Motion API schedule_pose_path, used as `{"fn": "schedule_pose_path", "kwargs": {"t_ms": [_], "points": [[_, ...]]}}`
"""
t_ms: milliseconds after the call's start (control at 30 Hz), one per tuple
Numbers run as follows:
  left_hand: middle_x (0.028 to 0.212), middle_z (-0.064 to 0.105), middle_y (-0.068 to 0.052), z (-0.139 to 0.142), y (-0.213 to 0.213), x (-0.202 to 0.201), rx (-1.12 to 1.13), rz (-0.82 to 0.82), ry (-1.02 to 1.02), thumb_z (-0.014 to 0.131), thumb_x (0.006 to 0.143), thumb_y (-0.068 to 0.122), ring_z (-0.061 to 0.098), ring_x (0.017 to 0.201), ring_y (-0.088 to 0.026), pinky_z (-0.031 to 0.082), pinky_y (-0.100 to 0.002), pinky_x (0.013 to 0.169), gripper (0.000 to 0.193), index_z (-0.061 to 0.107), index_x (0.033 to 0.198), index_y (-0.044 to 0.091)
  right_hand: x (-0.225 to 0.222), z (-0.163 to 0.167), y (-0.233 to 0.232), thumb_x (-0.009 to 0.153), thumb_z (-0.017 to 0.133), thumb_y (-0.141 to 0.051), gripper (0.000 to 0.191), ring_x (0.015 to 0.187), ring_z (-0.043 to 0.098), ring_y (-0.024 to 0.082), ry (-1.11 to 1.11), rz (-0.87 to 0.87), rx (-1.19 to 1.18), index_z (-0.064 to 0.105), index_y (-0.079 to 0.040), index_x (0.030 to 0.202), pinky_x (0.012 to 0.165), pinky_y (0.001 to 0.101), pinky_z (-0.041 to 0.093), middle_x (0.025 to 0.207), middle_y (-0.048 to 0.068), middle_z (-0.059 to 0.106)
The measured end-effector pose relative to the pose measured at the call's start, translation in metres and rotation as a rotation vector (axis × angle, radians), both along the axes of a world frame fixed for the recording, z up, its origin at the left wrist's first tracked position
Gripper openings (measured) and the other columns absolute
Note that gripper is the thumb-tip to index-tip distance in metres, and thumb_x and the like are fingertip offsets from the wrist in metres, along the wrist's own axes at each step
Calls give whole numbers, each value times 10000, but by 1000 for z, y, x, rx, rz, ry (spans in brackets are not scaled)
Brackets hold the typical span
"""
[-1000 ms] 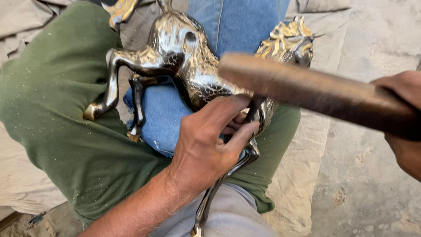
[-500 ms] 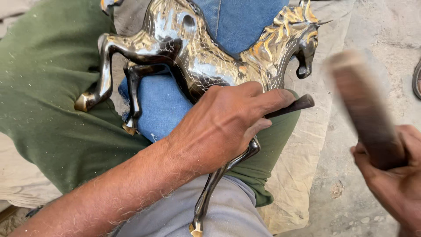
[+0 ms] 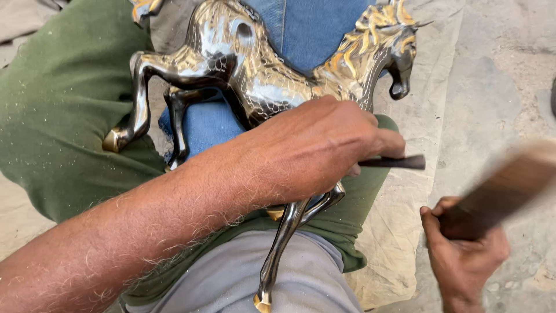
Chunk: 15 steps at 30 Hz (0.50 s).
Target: The person sits on the ground with a brass horse figurine on their lap and uses a small punch and a wooden mallet to hammer decorative details into the figure's body and mane. They reposition the punch repeatedly on different spots and turn the figurine to reach new areas.
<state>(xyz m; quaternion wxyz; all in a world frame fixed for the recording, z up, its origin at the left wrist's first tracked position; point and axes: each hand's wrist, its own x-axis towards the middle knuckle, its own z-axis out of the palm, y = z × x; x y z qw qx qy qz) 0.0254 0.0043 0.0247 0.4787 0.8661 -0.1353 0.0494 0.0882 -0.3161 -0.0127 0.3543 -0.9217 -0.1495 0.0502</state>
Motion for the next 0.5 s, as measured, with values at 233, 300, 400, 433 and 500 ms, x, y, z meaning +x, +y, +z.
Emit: {"fn": "schedule_pose_path", "kwargs": {"t_ms": [233,300,400,433,500], "points": [[787,707,-144,8,-1,2,74,-77,-14,578,888,133,708,791,-390,514,-508,629,209,729,1033,131,-17,-32,-4,933,772,111,244,769,661,121,-12,42,290,623,19,1103,656,252,557,950,102,660],[799,704,-135,9,-2,0,125,-89,7,578,896,169,712,811,-371,517,-497,637,203,732,1025,141,-19,-41,-6,961,752,110,231,778,670,113,-77,67,363,600,8,1100,649,249,585,1013,96,656],[831,704,-117,13,-1,-4,106,-84,-13,603,891,115,716,839,-346,512,-498,656,232,738,1073,163,-19,-51,-7,861,799,136,271,773,645,167,-180,140,94,618,52,1044,668,315,549,956,138,648],[844,704,-111,15,-1,-6,85,-79,-38,616,887,78,717,848,-338,509,-501,664,263,741,1099,171,-17,-52,-6,804,829,147,296,767,631,197,-220,168,-59,635,76,1016,679,351,525,911,160,646],[924,704,-84,18,-1,-13,-73,82,19,673,886,93,712,852,-279,548,-425,694,331,695,1210,157,-12,-49,-2,853,768,159,237,688,639,190,81,-52,163,618,46,998,600,344,532,859,126,640]]}}
